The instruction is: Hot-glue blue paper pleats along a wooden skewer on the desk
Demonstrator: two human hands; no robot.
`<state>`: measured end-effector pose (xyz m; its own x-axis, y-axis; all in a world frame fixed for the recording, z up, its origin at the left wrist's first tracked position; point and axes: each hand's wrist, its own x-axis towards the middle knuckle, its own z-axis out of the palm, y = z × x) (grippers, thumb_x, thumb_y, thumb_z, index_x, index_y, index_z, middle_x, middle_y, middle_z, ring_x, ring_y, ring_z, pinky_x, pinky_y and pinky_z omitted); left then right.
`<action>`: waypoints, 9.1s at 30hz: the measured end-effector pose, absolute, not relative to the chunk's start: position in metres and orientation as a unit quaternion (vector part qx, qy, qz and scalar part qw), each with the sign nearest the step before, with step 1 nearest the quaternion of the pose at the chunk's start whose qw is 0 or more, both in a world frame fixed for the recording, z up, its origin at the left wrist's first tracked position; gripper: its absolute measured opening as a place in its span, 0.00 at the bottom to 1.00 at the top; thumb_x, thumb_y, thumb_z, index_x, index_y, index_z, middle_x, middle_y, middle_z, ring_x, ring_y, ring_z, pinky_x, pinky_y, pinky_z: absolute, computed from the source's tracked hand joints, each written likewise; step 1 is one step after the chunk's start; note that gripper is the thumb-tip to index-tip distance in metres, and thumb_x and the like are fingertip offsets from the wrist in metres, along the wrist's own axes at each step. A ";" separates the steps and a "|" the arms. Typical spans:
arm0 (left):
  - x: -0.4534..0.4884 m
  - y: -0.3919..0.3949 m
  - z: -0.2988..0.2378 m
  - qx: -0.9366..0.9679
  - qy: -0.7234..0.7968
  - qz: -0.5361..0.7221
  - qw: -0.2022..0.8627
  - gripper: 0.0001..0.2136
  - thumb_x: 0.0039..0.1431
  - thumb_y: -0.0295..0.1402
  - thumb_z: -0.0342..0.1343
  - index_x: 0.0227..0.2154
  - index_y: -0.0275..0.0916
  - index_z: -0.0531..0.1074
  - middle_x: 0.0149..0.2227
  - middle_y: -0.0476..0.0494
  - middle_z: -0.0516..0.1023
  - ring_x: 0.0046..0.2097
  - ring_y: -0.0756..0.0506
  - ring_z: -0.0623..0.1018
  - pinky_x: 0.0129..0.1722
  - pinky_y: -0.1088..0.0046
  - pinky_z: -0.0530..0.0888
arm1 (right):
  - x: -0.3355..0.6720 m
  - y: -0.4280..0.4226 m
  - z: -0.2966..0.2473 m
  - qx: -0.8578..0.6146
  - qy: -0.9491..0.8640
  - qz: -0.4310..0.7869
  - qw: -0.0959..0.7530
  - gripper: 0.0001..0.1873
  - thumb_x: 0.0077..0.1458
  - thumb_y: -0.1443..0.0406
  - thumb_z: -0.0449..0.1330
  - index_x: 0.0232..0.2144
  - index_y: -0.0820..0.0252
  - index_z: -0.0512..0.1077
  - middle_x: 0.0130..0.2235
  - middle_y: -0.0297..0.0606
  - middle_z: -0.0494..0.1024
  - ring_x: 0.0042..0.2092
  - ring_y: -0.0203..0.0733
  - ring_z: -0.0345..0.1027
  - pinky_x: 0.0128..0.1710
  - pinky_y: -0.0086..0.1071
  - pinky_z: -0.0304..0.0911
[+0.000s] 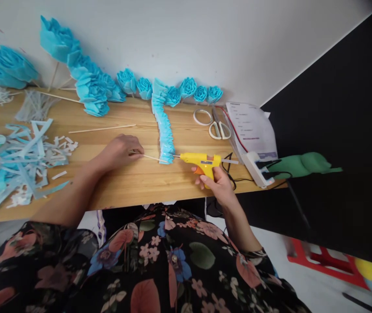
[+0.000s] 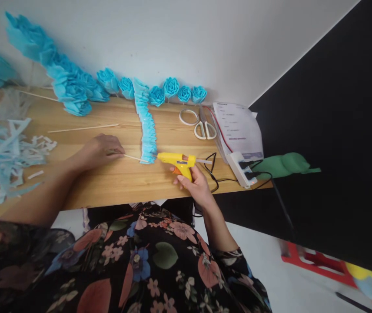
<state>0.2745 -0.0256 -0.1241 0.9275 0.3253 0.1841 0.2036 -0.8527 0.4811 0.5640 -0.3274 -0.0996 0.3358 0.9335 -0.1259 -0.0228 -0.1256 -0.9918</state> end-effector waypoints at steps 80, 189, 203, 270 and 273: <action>0.271 -0.037 -0.107 0.957 0.117 0.091 0.251 0.14 0.78 0.36 0.56 0.38 0.40 0.84 0.41 0.40 0.87 0.43 0.42 0.83 0.47 0.68 0.73 | 0.543 -0.331 -0.118 -0.660 -0.454 0.371 0.469 0.37 0.69 0.29 0.65 0.43 0.57 0.82 0.32 0.37 0.79 0.30 0.40 0.67 0.31 0.35 0.66; 0.257 -0.030 -0.093 0.935 0.147 0.101 0.307 0.18 0.80 0.44 0.54 0.37 0.39 0.82 0.40 0.39 0.85 0.42 0.42 0.83 0.46 0.68 0.76 | 0.660 -0.171 -0.112 -0.551 -0.238 0.463 0.652 0.16 0.79 0.53 0.71 0.43 0.60 0.84 0.41 0.41 0.93 0.29 0.31 0.78 0.29 0.21 0.76; 0.251 -0.020 -0.102 0.940 0.131 0.101 0.299 0.18 0.83 0.43 0.56 0.39 0.40 0.84 0.41 0.40 0.85 0.42 0.42 0.83 0.46 0.68 0.76 | 0.656 -0.171 -0.106 -0.572 -0.230 0.458 0.640 0.19 0.78 0.48 0.71 0.46 0.58 0.85 0.41 0.40 0.93 0.30 0.32 0.79 0.29 0.22 0.76; 0.252 -0.015 -0.119 0.936 0.141 0.140 0.291 0.23 0.83 0.49 0.54 0.38 0.41 0.87 0.39 0.39 0.85 0.42 0.40 0.83 0.45 0.67 0.77 | 0.657 -0.190 -0.096 -0.878 -0.423 0.078 0.211 0.33 0.85 0.46 0.55 0.36 0.59 0.88 0.40 0.52 0.91 0.48 0.58 0.85 0.45 0.40 0.67; 0.252 -0.015 -0.121 0.935 0.141 0.137 0.295 0.23 0.83 0.49 0.55 0.38 0.41 0.87 0.40 0.39 0.86 0.42 0.40 0.84 0.46 0.68 0.77 | 0.663 -0.193 -0.095 -0.886 -0.392 0.051 0.244 0.33 0.85 0.48 0.55 0.36 0.57 0.89 0.37 0.50 0.90 0.45 0.57 0.85 0.46 0.39 0.69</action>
<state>0.2520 -0.0146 -0.1210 0.9224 0.3455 0.1730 0.1836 -0.7858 0.5906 0.6633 -0.1930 -0.0948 0.6881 0.7185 0.1016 0.6689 -0.5737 -0.4727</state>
